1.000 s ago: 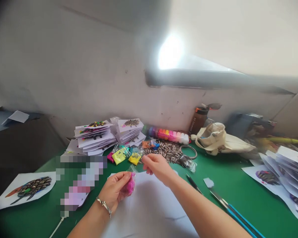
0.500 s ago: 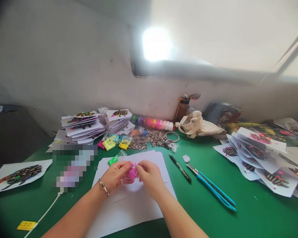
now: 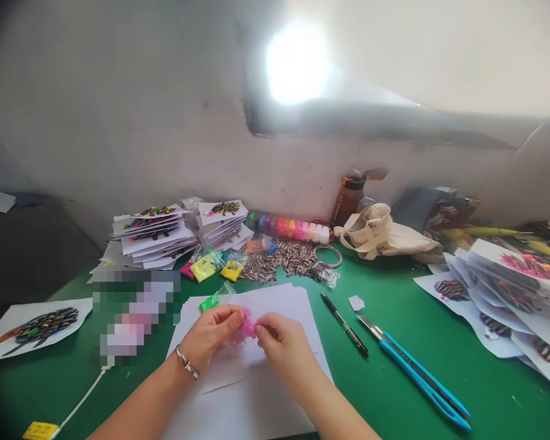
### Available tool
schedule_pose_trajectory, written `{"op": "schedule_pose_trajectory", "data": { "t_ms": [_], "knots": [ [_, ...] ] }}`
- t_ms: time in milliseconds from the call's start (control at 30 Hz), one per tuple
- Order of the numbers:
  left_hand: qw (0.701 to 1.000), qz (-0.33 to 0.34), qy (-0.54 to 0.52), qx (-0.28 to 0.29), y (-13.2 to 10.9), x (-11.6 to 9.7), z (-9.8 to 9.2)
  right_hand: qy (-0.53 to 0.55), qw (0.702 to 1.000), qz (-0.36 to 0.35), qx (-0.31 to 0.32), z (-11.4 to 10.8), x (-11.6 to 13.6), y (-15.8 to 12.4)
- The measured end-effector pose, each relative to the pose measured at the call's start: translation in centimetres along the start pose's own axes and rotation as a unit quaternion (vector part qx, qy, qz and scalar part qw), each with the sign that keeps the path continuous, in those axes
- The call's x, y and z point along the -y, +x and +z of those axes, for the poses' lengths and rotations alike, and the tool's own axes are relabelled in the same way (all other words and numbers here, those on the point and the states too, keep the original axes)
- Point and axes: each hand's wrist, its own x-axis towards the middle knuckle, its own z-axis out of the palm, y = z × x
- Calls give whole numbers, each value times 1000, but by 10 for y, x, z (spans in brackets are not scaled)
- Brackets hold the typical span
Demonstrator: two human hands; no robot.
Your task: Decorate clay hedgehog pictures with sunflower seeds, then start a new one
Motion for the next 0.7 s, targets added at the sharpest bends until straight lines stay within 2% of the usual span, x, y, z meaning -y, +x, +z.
{"op": "schedule_pose_trajectory", "data": {
  "t_ms": [133,333,467,600,700],
  "knots": [
    [996,40,72,-32,-4,-4,2,-63,997,-53,-10,-4,2,-2],
    [994,57,87,-33,-11,-7,7,-69,997,-37,-8,-1,11,-7],
    [994,55,89,-9,-13,-7,8,-95,995,-40,-15,1,11,-9],
    [998,32,46,29,-15,-9,10,-114,991,-66,-17,2,11,-11],
    [997,37,63,25,-16,-12,10,-130,988,-86,-6,2,13,-12]
  ]
}}
